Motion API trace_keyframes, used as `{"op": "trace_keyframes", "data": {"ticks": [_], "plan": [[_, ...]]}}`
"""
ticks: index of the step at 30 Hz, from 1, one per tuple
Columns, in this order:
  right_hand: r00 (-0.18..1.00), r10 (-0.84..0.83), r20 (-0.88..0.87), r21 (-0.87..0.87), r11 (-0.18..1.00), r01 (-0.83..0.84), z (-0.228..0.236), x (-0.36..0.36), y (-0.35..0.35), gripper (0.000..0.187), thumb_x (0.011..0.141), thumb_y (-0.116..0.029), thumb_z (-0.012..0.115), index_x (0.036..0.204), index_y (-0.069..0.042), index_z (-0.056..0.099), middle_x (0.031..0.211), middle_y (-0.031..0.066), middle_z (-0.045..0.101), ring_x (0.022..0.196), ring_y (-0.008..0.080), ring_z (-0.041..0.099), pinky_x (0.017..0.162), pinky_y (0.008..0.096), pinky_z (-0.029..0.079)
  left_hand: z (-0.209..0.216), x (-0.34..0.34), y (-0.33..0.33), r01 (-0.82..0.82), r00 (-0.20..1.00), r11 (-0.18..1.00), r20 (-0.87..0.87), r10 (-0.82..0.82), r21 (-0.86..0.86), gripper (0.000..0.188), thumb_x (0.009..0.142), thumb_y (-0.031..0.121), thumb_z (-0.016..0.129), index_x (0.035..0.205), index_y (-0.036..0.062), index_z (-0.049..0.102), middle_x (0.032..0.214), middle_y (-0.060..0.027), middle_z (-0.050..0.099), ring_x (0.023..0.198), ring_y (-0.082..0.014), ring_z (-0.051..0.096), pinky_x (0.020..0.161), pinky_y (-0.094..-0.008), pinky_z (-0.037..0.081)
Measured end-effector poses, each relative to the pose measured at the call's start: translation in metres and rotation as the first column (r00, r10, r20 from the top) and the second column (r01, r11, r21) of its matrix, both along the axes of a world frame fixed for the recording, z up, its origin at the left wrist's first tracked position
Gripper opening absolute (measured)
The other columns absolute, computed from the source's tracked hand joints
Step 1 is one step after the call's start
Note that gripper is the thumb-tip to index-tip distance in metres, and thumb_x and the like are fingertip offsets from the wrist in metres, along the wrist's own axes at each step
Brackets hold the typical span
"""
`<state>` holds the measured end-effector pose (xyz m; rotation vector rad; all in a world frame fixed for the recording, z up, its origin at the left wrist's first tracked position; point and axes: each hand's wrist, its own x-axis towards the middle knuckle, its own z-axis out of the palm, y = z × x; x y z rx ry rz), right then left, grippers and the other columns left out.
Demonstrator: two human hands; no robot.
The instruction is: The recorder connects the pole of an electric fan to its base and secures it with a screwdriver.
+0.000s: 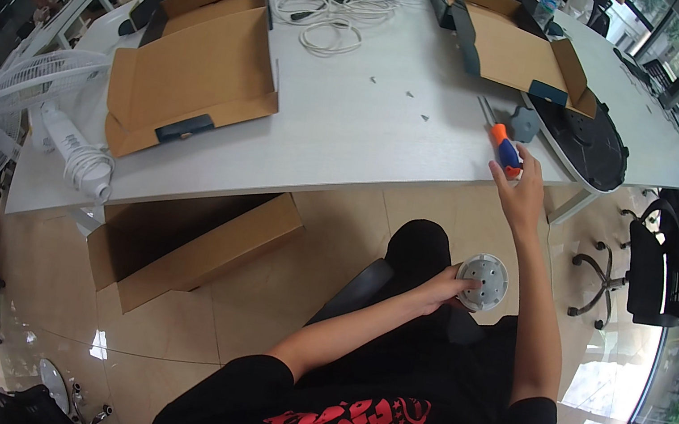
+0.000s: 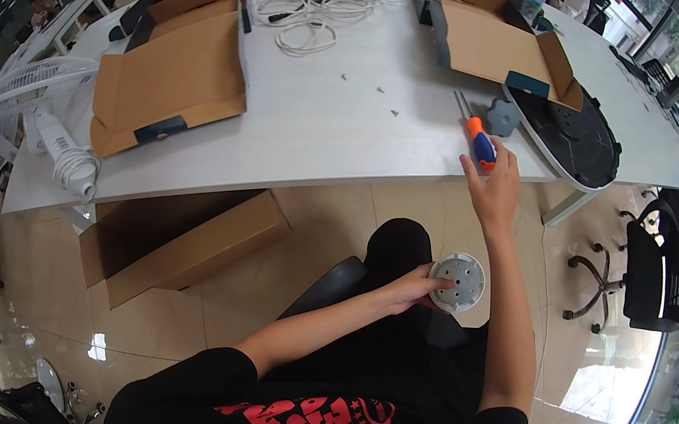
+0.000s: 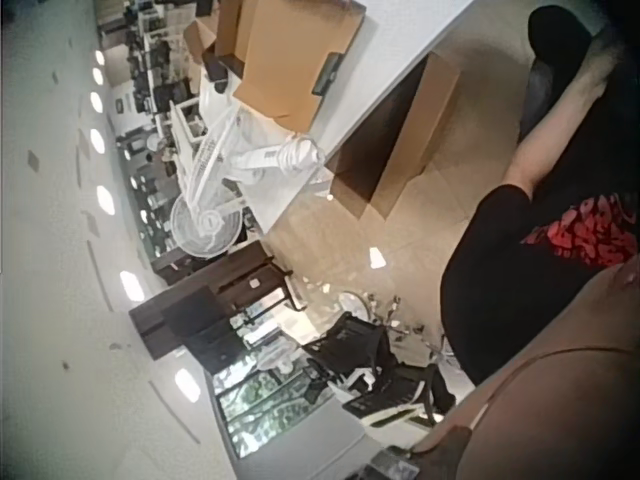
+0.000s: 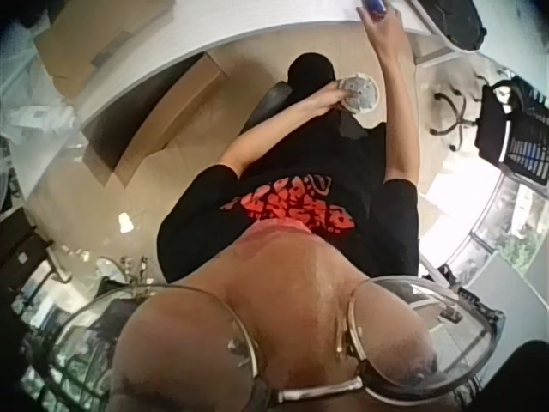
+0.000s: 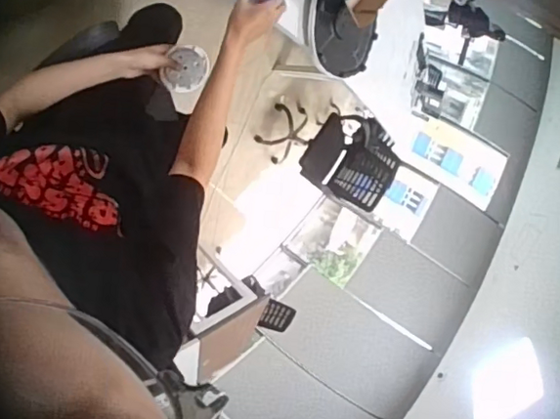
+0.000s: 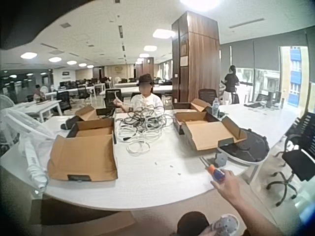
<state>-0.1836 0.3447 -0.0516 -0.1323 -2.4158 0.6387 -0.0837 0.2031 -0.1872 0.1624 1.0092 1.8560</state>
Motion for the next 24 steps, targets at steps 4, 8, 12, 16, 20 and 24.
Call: {"op": "trace_keyframes", "data": {"ticks": [4, 8, 12, 16, 20, 24], "plan": [[0.995, -0.079, 0.058, 0.196, 0.978, 0.066, -0.022, -0.024, 0.01, 0.055, 0.086, -0.034, 0.08, 0.131, -0.006, 0.063, 0.106, 0.0176, 0.069, 0.103, 0.0362, 0.065, 0.086, 0.0427, 0.053, -0.002, 0.002, -0.028, -0.081, 0.997, 0.996, 0.002, 0.081, 0.023, 0.049, 0.099, 0.02, 0.067, 0.141, 0.0041, 0.048, 0.125, -0.0108, 0.063, 0.107, -0.0227, 0.07, 0.083, -0.041, 0.066], [0.995, -0.045, -0.089, -0.308, 0.951, 0.016, -0.035, -0.036, 0.02, 0.041, 0.089, -0.029, 0.079, 0.12, -0.005, 0.067, 0.098, 0.0116, 0.07, 0.089, 0.0235, 0.069, 0.076, 0.0348, 0.053, -0.005, 0.007, -0.052, -0.166, 0.986, 0.986, 0.011, 0.166, 0.024, 0.047, 0.099, 0.018, 0.067, 0.141, 0.0048, 0.049, 0.126, -0.0103, 0.063, 0.108, -0.0222, 0.07, 0.083, -0.0407, 0.066], [0.957, 0.05, -0.287, -0.825, 0.495, -0.273, -0.038, -0.026, 0.012, 0.042, 0.097, -0.025, 0.073, 0.127, -0.001, 0.056, 0.111, 0.0125, 0.068, 0.1, 0.0228, 0.073, 0.084, 0.0294, 0.056, -0.005, 0.014, -0.078, -0.267, 0.964, 0.963, 0.011, 0.267, 0.042, 0.048, 0.099, 0.019, 0.067, 0.141, 0.0048, 0.049, 0.128, -0.0109, 0.063, 0.109, -0.0224, 0.069, 0.087, -0.0435, 0.064], [0.95, 0.136, -0.281, -0.878, 0.363, -0.312, -0.034, -0.011, 0.0, 0.039, 0.099, -0.021, 0.07, 0.126, 0.0, 0.052, 0.114, 0.0147, 0.066, 0.101, 0.0245, 0.074, 0.088, 0.0312, 0.057, -0.003, 0.026, -0.1, -0.362, 0.932, 0.93, 0.023, 0.361, 0.055, 0.047, 0.098, 0.019, 0.068, 0.14, 0.0048, 0.049, 0.128, -0.0112, 0.062, 0.11, -0.0241, 0.069, 0.088, -0.0445, 0.064], [0.96, 0.207, -0.187, -0.819, 0.507, -0.269, -0.032, -0.011, -0.004, 0.039, 0.1, -0.022, 0.068, 0.127, 0.0, 0.052, 0.112, 0.0151, 0.066, 0.104, 0.0252, 0.073, 0.09, 0.0305, 0.056, -0.002, 0.037, -0.119, -0.448, 0.894, 0.893, 0.038, 0.446, 0.051, 0.045, 0.098, 0.018, 0.069, 0.136, 0.0033, 0.05, 0.126, -0.0121, 0.062, 0.11, -0.025, 0.069, 0.087, -0.0455, 0.064], [0.961, 0.217, -0.173, -0.79, 0.553, -0.267, -0.034, -0.016, -0.003, 0.036, 0.1, -0.023, 0.068, 0.124, 0.001, 0.055, 0.11, 0.0128, 0.066, 0.101, 0.0232, 0.073, 0.088, 0.0289, 0.056, -0.002, 0.047, -0.136, -0.52, 0.854, 0.852, 0.037, 0.518, 0.064, 0.045, 0.098, 0.017, 0.068, 0.136, 0.0029, 0.05, 0.125, -0.0127, 0.064, 0.11, -0.0251, 0.069, 0.088, -0.0458, 0.064]]}}
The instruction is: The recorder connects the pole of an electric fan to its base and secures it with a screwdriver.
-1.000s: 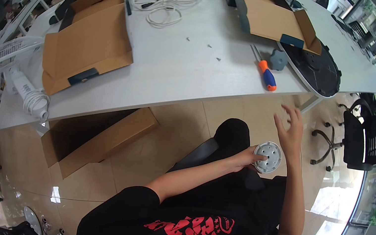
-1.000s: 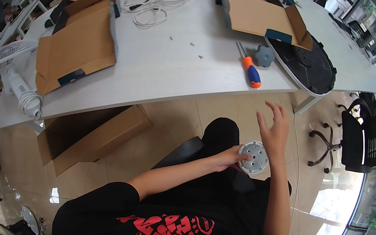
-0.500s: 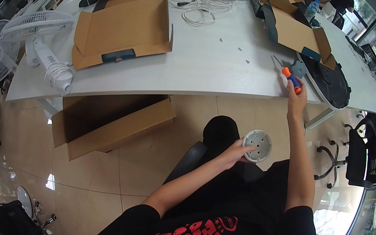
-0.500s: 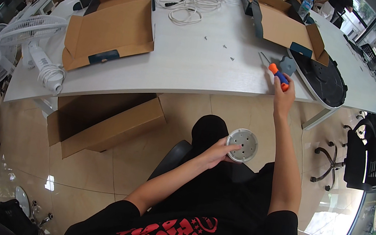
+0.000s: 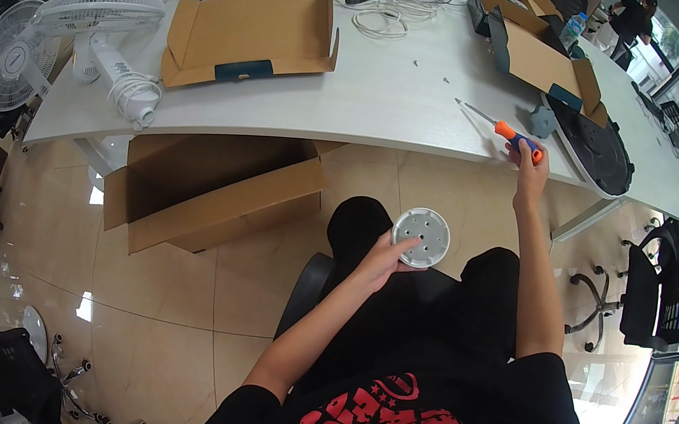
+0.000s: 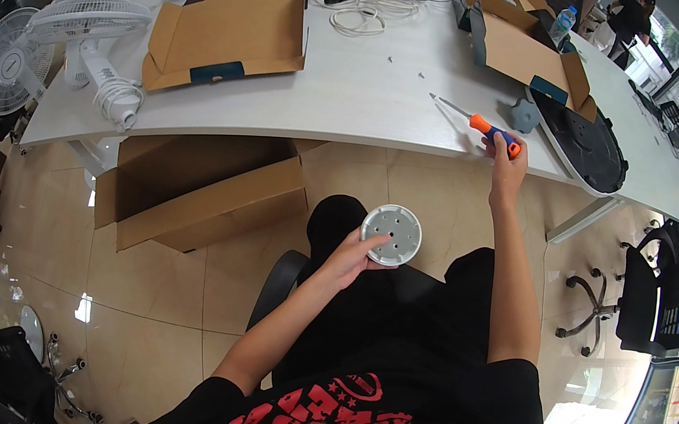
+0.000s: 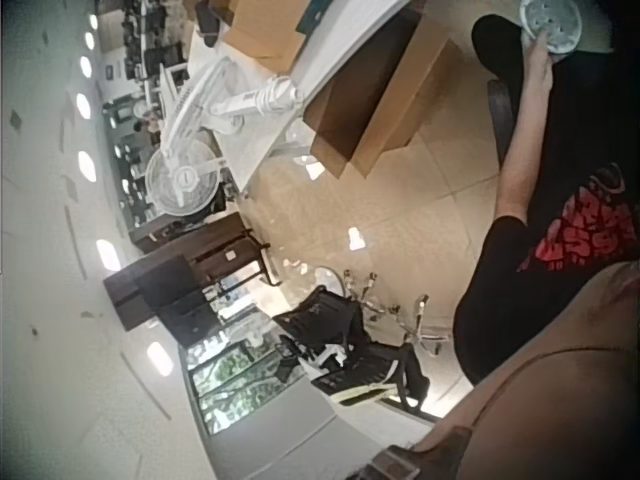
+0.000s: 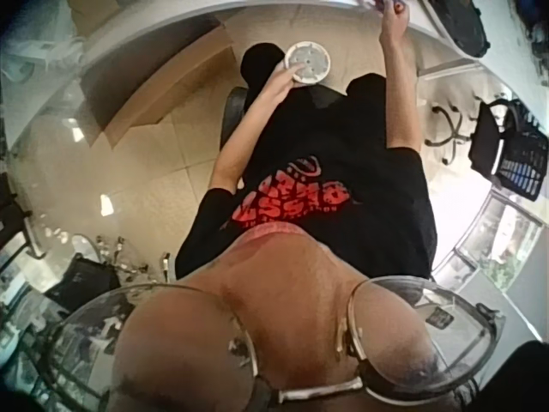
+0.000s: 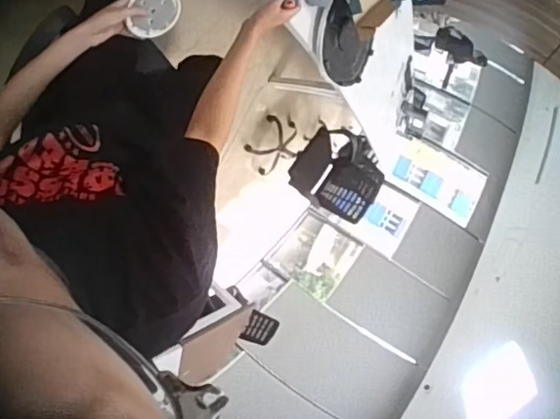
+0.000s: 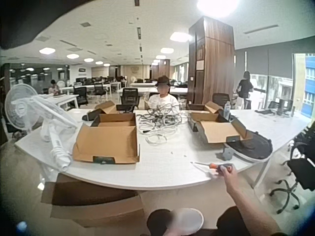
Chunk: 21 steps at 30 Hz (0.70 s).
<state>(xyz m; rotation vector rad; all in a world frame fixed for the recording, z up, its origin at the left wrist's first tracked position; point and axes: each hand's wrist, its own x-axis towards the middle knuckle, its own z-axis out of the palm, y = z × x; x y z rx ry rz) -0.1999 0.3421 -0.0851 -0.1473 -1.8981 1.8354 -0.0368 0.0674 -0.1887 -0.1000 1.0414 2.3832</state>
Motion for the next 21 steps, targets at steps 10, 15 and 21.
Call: {"op": "trace_keyframes", "data": {"ticks": [10, 15, 21], "plan": [[0.998, -0.052, -0.04, 0.081, 0.995, 0.055, -0.012, -0.011, -0.001, 0.031, 0.098, -0.024, 0.071, 0.116, -0.001, 0.061, 0.102, 0.0065, 0.065, 0.089, 0.0139, 0.07, 0.079, 0.025, 0.053, 0.0, 0.025, -0.03, -0.163, 0.986, 0.987, 0.025, 0.163, -0.011, 0.044, 0.099, 0.014, 0.066, 0.138, 0.0031, 0.048, 0.128, -0.0141, 0.063, 0.113, -0.0274, 0.069, 0.088, -0.0475, 0.064], [0.999, -0.005, -0.053, 0.068, 0.998, 0.008, -0.013, -0.012, 0.0, 0.031, 0.098, -0.024, 0.071, 0.117, -0.002, 0.062, 0.102, 0.0069, 0.066, 0.087, 0.0135, 0.07, 0.078, 0.0251, 0.052, -0.001, 0.032, -0.037, -0.203, 0.979, 0.979, 0.002, 0.203, 0.025, 0.044, 0.099, 0.013, 0.065, 0.137, 0.0027, 0.048, 0.128, -0.0141, 0.062, 0.113, -0.0279, 0.069, 0.088, -0.0479, 0.064], [0.999, -0.002, -0.04, 0.014, 1.0, 0.003, -0.008, -0.009, 0.002, 0.032, 0.098, -0.024, 0.072, 0.119, -0.002, 0.062, 0.102, 0.0075, 0.068, 0.089, 0.0165, 0.072, 0.079, 0.0254, 0.054, 0.0, 0.033, -0.043, -0.232, 0.973, 0.973, 0.019, 0.231, 0.014, 0.047, 0.098, 0.013, 0.065, 0.14, 0.0029, 0.046, 0.131, -0.0146, 0.061, 0.115, -0.029, 0.068, 0.089, -0.0497, 0.064]]}}
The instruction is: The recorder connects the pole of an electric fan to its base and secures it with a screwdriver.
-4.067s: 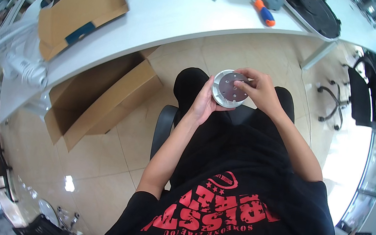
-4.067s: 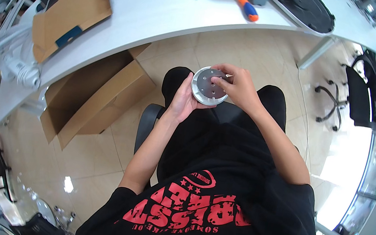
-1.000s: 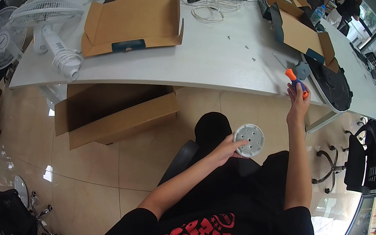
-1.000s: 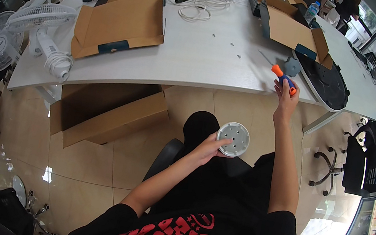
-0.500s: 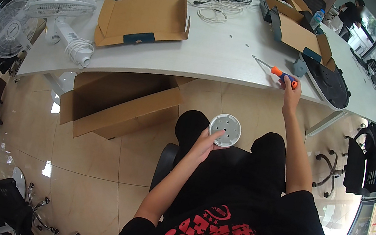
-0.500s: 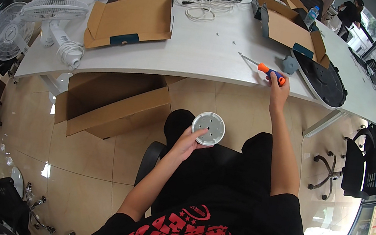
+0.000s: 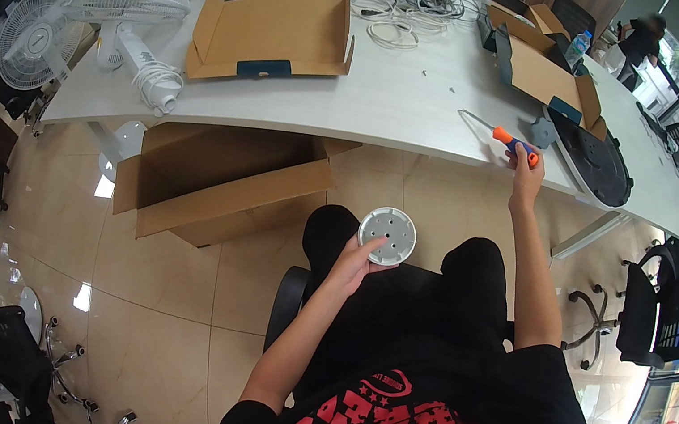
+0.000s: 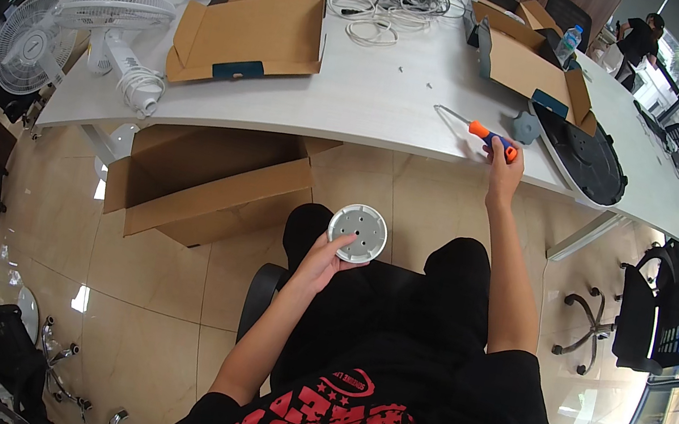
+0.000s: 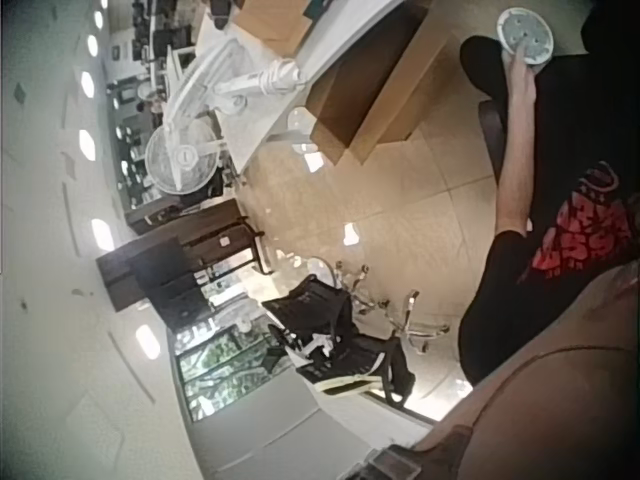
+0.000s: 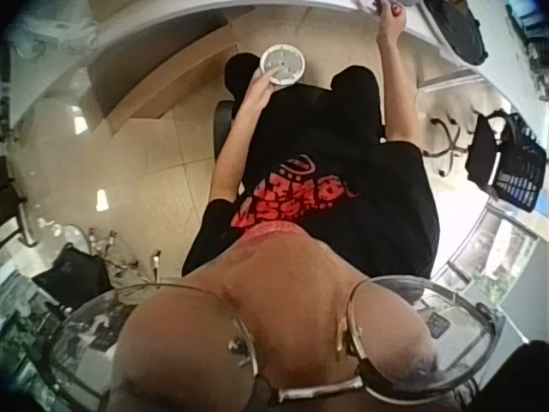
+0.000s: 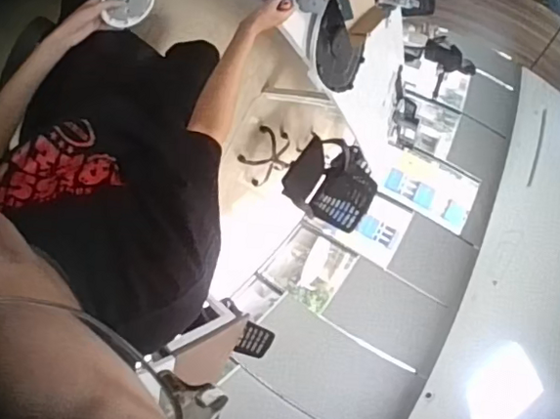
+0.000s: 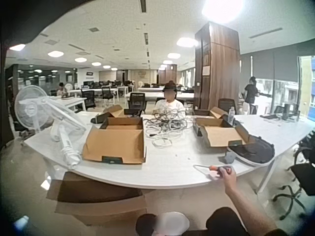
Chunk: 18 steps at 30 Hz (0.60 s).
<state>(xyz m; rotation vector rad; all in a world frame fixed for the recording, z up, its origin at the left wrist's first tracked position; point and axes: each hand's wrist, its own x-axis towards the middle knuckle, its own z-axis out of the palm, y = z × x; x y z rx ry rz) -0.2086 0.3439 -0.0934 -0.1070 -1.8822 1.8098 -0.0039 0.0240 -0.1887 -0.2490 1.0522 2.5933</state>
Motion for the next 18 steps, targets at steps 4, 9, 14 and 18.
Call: {"op": "trace_keyframes", "data": {"ticks": [4, 9, 14, 18], "plan": [[1.0, 0.021, -0.018, -0.061, 0.998, -0.022, 0.004, 0.004, 0.001, 0.029, 0.097, -0.021, 0.072, 0.114, 0.0, 0.062, 0.097, 0.0074, 0.069, 0.086, 0.0153, 0.072, 0.071, 0.0247, 0.052, 0.0, 0.0, -0.002, -0.013, 1.0, 1.0, 0.022, 0.013, 0.004, 0.051, 0.098, 0.017, 0.066, 0.143, 0.0059, 0.045, 0.134, -0.0145, 0.06, 0.118, -0.0301, 0.067, 0.089, -0.0508, 0.063], [0.993, 0.115, -0.004, -0.068, 0.991, -0.115, 0.029, 0.034, -0.004, 0.031, 0.097, -0.02, 0.071, 0.118, 0.001, 0.062, 0.103, 0.0107, 0.071, 0.09, 0.0208, 0.074, 0.081, 0.0295, 0.057, -0.002, -0.002, -0.003, -0.002, 1.0, 0.999, -0.001, 0.002, 0.037, 0.05, 0.103, 0.034, 0.057, 0.143, 0.0043, 0.048, 0.135, -0.0165, 0.061, 0.119, -0.03, 0.066, 0.091, -0.0515, 0.062], [0.971, 0.239, 0.034, -0.001, 0.971, -0.239, 0.064, 0.096, -0.023, 0.033, 0.098, -0.02, 0.068, 0.12, 0.002, 0.06, 0.104, 0.013, 0.07, 0.093, 0.0225, 0.074, 0.083, 0.0307, 0.058, 0.004, -0.011, -0.002, 0.015, 1.0, 0.991, -0.028, -0.012, 0.13, 0.055, 0.104, 0.04, 0.052, 0.146, 0.0051, 0.044, 0.137, -0.0158, 0.059, 0.12, -0.0286, 0.066, 0.092, -0.0513, 0.062], [0.933, 0.336, 0.129, 0.003, 0.941, -0.34, 0.067, 0.14, -0.038, 0.029, 0.098, -0.017, 0.067, 0.118, 0.002, 0.06, 0.102, 0.0142, 0.07, 0.09, 0.021, 0.073, 0.083, 0.0307, 0.058, 0.007, -0.02, 0.012, 0.07, 0.997, 0.994, 0.004, -0.071, 0.088, 0.055, 0.104, 0.039, 0.051, 0.147, 0.0049, 0.043, 0.138, -0.0155, 0.058, 0.121, -0.0288, 0.065, 0.092, -0.0515, 0.062]]}}
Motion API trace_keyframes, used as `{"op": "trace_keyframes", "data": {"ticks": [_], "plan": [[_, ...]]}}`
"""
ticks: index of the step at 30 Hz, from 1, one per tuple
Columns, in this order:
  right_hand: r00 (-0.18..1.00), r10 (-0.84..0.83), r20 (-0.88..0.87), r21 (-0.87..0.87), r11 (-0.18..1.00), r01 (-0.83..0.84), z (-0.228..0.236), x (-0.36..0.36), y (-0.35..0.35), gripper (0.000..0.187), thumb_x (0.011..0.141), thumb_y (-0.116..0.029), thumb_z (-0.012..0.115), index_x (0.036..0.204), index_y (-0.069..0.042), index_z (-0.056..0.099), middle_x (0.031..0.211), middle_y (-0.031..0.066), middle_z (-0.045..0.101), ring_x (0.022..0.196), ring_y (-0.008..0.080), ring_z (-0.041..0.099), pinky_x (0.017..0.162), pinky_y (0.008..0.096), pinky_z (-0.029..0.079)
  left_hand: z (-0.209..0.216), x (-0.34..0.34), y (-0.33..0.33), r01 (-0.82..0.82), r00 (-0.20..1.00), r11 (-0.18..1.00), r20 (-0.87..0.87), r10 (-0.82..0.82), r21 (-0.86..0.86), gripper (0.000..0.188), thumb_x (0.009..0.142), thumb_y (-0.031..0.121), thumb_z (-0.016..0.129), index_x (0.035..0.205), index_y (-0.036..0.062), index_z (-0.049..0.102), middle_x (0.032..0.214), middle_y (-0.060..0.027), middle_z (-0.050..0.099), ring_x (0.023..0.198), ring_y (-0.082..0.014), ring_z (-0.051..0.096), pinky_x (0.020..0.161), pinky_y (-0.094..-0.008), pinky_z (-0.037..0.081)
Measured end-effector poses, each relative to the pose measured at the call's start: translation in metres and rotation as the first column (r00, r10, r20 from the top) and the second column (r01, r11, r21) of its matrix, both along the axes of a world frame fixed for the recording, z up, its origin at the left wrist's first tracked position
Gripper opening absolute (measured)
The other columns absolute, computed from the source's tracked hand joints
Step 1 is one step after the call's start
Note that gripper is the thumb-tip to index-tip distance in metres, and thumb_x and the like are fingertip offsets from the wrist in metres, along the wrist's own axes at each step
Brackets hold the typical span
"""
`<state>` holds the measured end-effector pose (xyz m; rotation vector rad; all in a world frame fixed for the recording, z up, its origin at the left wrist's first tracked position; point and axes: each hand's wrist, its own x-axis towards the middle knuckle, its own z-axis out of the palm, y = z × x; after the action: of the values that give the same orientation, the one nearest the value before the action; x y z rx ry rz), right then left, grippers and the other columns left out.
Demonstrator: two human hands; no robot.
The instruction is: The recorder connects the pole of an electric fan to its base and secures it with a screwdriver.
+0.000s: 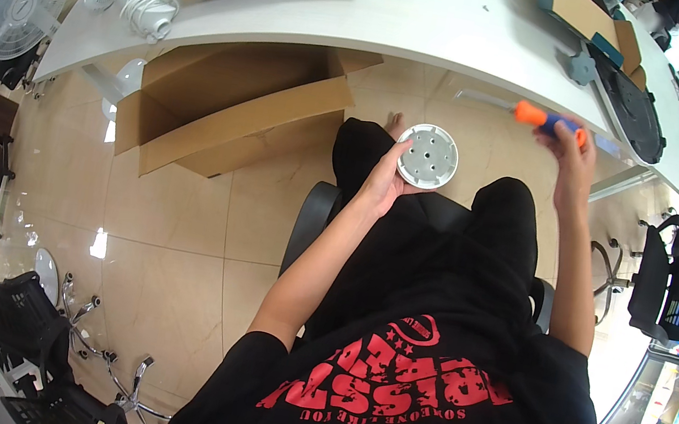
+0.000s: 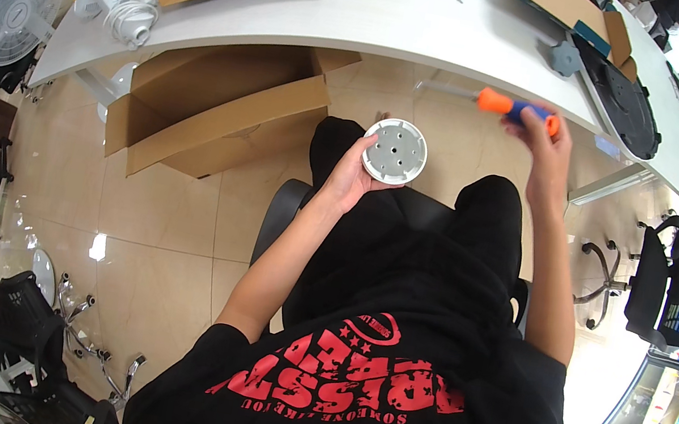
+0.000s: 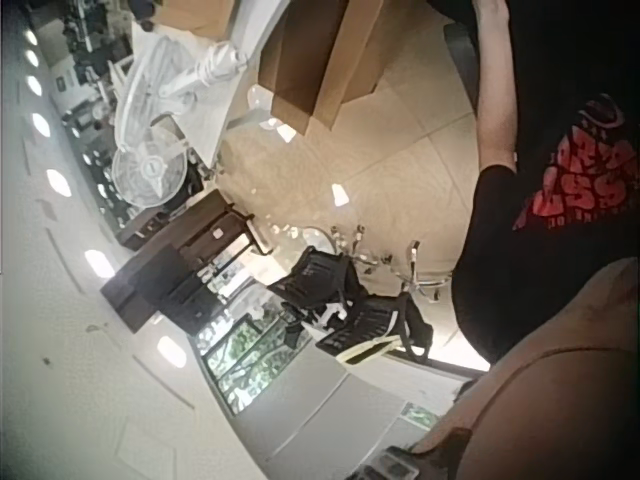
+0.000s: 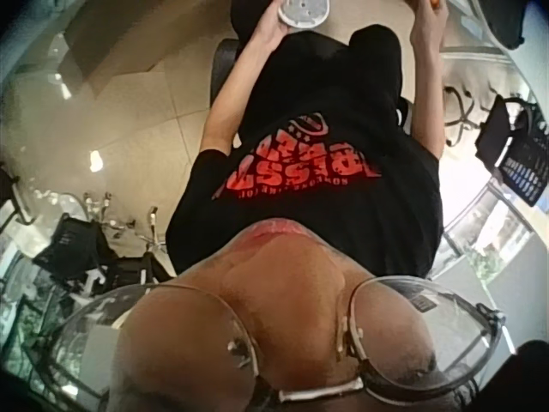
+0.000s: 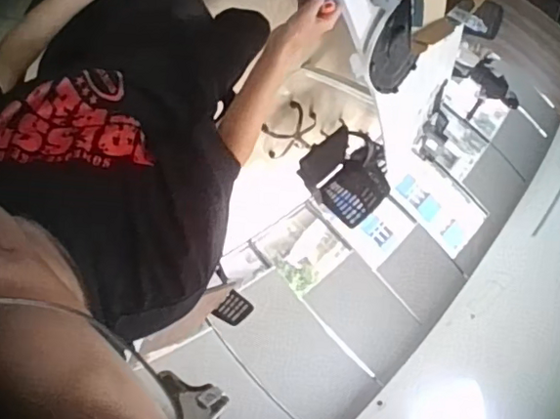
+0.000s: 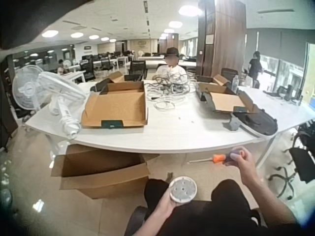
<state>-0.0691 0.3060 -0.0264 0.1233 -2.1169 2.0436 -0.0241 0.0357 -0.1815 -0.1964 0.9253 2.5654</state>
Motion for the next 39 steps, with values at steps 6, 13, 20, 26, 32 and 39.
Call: {"op": "trace_keyframes", "data": {"ticks": [6, 13, 20, 26, 32, 39], "plan": [[0.997, -0.032, 0.064, 0.09, 0.996, 0.026, -0.02, 0.032, -0.003, 0.025, 0.095, -0.011, 0.068, 0.114, 0.002, 0.059, 0.099, 0.0138, 0.069, 0.085, 0.0206, 0.074, 0.08, 0.0295, 0.058, -0.003, -0.007, 0.019, 0.059, 0.998, 0.997, 0.0, -0.059, -0.056, 0.053, 0.105, 0.034, 0.05, 0.148, 0.0036, 0.042, 0.139, -0.0168, 0.058, 0.12, -0.0303, 0.066, 0.091, -0.0502, 0.063], [0.993, -0.109, 0.046, 0.189, 0.977, 0.099, -0.033, 0.044, 0.004, 0.028, 0.093, -0.01, 0.071, 0.114, 0.004, 0.059, 0.101, 0.0134, 0.064, 0.087, 0.0196, 0.072, 0.081, 0.0299, 0.059, 0.0, -0.015, 0.037, 0.13, 0.991, 0.989, -0.031, -0.132, -0.072, 0.05, 0.107, 0.031, 0.05, 0.147, 0.0014, 0.042, 0.137, -0.0177, 0.058, 0.118, -0.0294, 0.067, 0.09, -0.0495, 0.063], [0.985, -0.174, 0.007, 0.217, 0.962, 0.168, -0.035, 0.058, 0.009, 0.027, 0.093, -0.009, 0.072, 0.113, 0.005, 0.06, 0.102, 0.0131, 0.061, 0.09, 0.0181, 0.069, 0.084, 0.0301, 0.06, 0.002, -0.018, 0.047, 0.206, 0.975, 0.974, -0.065, -0.212, -0.094, 0.049, 0.108, 0.029, 0.049, 0.147, 0.0008, 0.039, 0.137, -0.0174, 0.058, 0.119, -0.0297, 0.066, 0.091, -0.0505, 0.063], [0.982, -0.188, -0.029, 0.255, 0.948, 0.189, -0.032, 0.066, 0.011, 0.028, 0.092, -0.009, 0.072, 0.113, 0.005, 0.06, 0.102, 0.0124, 0.061, 0.09, 0.0174, 0.068, 0.084, 0.0296, 0.059, 0.004, -0.018, 0.052, 0.237, 0.967, 0.966, -0.066, -0.244, -0.105, 0.05, 0.108, 0.029, 0.05, 0.146, -0.0004, 0.039, 0.138, -0.0179, 0.056, 0.121, -0.0302, 0.065, 0.092, -0.0517, 0.063], [0.979, -0.2, -0.048, 0.252, 0.946, 0.206, -0.031, 0.067, 0.011, 0.028, 0.092, -0.01, 0.072, 0.113, 0.005, 0.06, 0.099, 0.0111, 0.063, 0.088, 0.0169, 0.069, 0.081, 0.0281, 0.058, 0.004, -0.019, 0.053, 0.252, 0.964, 0.961, -0.054, -0.259, -0.113, 0.051, 0.108, 0.03, 0.05, 0.147, -0.0002, 0.038, 0.139, -0.0179, 0.055, 0.12, -0.0301, 0.065, 0.092, -0.0517, 0.062], [0.98, -0.187, -0.073, 0.27, 0.942, 0.2, -0.033, 0.067, 0.013, 0.028, 0.093, -0.011, 0.072, 0.113, 0.005, 0.061, 0.097, 0.0109, 0.065, 0.088, 0.0166, 0.071, 0.078, 0.0269, 0.056, 0.005, -0.019, 0.053, 0.257, 0.96, 0.959, -0.082, -0.268, -0.122, 0.052, 0.108, 0.031, 0.05, 0.147, 0.0003, 0.038, 0.138, -0.0174, 0.056, 0.12, -0.03, 0.065, 0.092, -0.0513, 0.063]]}}
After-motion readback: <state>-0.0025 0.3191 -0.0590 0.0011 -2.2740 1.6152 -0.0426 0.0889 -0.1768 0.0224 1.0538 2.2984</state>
